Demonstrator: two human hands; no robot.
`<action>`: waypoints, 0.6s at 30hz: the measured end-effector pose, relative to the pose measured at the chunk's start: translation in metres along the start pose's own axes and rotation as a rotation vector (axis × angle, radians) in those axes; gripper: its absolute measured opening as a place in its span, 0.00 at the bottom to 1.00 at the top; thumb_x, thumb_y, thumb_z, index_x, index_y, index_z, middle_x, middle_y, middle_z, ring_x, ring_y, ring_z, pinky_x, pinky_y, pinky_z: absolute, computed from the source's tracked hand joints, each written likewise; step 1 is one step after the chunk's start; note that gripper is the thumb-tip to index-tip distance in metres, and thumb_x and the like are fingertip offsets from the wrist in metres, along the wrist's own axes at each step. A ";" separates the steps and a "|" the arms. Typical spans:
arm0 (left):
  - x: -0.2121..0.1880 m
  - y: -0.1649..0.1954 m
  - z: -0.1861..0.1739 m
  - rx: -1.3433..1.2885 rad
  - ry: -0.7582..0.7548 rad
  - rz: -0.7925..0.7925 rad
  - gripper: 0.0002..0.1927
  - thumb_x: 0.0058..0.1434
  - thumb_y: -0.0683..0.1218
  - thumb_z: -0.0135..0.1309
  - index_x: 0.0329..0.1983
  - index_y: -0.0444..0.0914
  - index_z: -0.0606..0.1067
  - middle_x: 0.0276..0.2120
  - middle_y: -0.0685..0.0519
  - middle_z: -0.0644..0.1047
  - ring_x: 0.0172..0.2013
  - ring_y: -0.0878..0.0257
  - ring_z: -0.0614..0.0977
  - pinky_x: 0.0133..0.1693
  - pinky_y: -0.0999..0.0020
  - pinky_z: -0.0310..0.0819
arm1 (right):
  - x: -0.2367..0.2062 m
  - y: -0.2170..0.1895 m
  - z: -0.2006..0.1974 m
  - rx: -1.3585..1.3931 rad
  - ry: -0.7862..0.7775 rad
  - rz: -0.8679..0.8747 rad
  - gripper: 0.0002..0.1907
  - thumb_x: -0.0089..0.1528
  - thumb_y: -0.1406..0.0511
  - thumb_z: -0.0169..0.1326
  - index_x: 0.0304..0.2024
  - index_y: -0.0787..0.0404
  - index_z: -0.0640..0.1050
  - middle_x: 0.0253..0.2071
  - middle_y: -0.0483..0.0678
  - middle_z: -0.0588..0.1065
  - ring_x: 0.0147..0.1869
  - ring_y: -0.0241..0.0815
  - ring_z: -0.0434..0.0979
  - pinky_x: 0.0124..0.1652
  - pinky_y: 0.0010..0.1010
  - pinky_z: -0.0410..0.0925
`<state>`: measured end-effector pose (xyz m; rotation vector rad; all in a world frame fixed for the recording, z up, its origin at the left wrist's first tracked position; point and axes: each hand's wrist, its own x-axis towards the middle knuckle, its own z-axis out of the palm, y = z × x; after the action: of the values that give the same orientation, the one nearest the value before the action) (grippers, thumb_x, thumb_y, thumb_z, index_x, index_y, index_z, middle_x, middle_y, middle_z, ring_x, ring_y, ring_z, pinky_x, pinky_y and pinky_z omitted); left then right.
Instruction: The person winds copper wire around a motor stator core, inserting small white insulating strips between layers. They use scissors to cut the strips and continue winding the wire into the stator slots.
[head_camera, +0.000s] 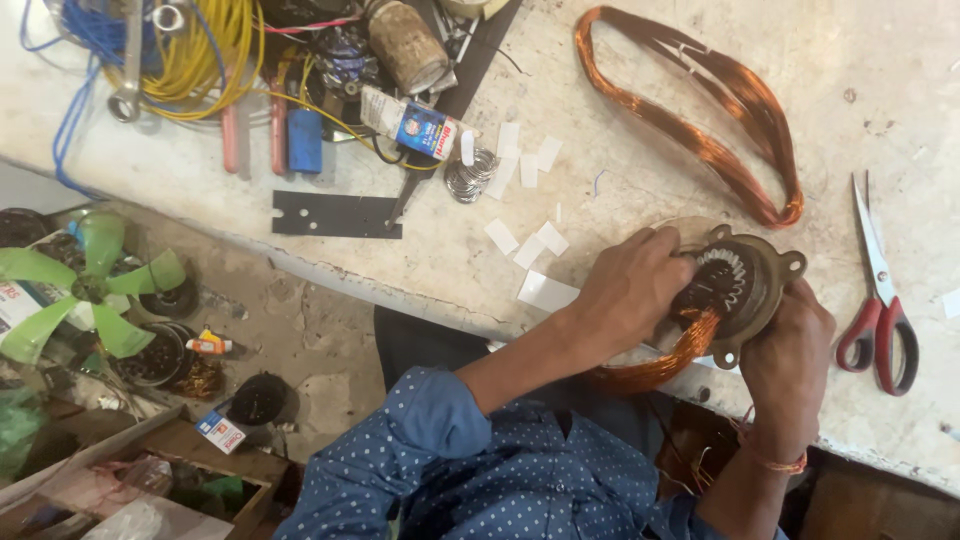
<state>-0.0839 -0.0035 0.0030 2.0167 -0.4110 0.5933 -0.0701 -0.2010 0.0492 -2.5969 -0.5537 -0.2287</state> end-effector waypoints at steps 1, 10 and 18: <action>0.000 -0.001 -0.002 -0.001 -0.013 0.004 0.07 0.55 0.36 0.55 0.37 0.32 0.73 0.36 0.42 0.71 0.40 0.44 0.76 0.38 0.50 0.74 | 0.000 -0.001 0.000 0.006 -0.006 0.019 0.09 0.65 0.73 0.60 0.48 0.70 0.81 0.43 0.59 0.79 0.44 0.52 0.82 0.44 0.39 0.72; 0.006 -0.038 -0.085 0.465 0.100 -0.241 0.13 0.65 0.40 0.57 0.52 0.33 0.78 0.46 0.46 0.76 0.47 0.50 0.78 0.48 0.58 0.76 | -0.005 0.012 0.005 0.174 -0.028 0.196 0.15 0.65 0.70 0.62 0.52 0.72 0.77 0.42 0.56 0.80 0.42 0.48 0.82 0.39 0.37 0.72; 0.004 -0.056 -0.112 0.616 0.058 -0.202 0.11 0.54 0.39 0.62 0.40 0.32 0.78 0.43 0.46 0.73 0.48 0.49 0.72 0.52 0.55 0.68 | -0.006 0.036 -0.001 0.058 -0.144 0.064 0.14 0.63 0.71 0.58 0.52 0.65 0.80 0.47 0.62 0.77 0.49 0.60 0.79 0.47 0.45 0.71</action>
<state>-0.0789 0.1211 0.0121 2.5760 0.0267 0.7069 -0.0603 -0.2321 0.0334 -2.5832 -0.5177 -0.0049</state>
